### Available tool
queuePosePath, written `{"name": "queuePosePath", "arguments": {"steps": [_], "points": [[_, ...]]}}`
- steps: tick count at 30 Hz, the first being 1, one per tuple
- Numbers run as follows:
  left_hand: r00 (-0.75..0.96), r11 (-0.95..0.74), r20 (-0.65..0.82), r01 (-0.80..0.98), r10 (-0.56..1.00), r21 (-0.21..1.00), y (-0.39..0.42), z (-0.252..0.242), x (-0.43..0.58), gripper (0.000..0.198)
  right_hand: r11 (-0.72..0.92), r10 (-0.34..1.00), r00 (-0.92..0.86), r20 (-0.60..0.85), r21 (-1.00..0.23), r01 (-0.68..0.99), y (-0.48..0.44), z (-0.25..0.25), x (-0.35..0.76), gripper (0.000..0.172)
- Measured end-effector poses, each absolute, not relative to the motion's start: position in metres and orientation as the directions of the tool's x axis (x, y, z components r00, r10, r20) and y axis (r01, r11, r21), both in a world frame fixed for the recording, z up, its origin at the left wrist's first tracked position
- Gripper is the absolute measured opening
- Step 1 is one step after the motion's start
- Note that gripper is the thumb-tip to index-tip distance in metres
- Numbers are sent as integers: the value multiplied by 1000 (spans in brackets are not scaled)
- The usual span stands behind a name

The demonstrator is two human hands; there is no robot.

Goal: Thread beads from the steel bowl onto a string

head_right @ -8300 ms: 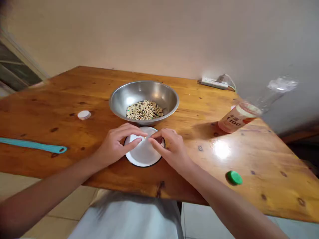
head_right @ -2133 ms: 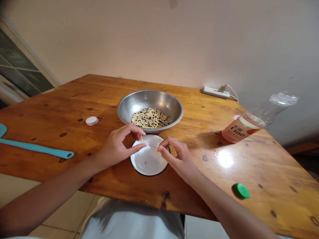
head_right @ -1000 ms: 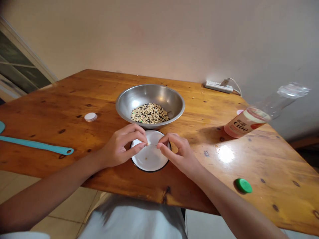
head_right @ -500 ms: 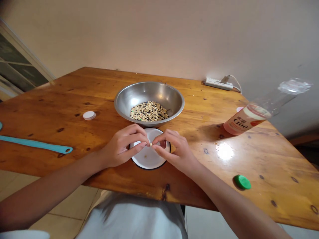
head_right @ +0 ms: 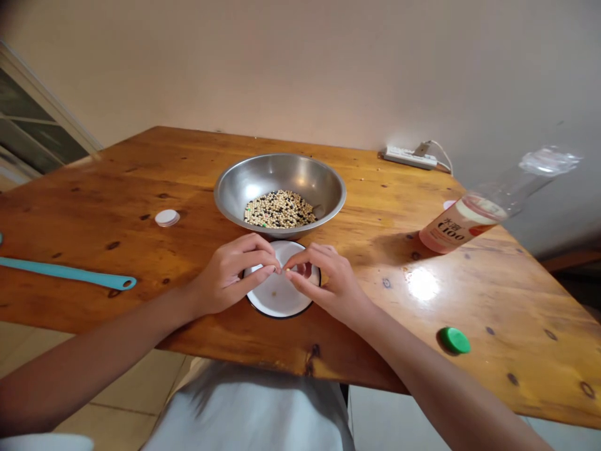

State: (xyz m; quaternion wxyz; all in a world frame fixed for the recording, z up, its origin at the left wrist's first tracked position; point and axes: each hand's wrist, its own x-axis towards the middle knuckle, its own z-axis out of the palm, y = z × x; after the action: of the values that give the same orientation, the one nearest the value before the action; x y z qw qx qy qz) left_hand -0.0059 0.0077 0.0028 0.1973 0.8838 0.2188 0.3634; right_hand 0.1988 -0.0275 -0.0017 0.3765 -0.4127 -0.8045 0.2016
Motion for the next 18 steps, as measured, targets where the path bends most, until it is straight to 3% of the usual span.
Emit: {"name": "queuePosePath", "arguments": {"steps": [8,18], "points": [[463,-779,633,278,621,561,6,12,-11,20,524,852,-329,408,-678,516,-28,-2,199,8],[554,-840,631,340,543,424,5,6,-7,17,571,821,-351,451,-664,483,-27,-1,199,19]]}}
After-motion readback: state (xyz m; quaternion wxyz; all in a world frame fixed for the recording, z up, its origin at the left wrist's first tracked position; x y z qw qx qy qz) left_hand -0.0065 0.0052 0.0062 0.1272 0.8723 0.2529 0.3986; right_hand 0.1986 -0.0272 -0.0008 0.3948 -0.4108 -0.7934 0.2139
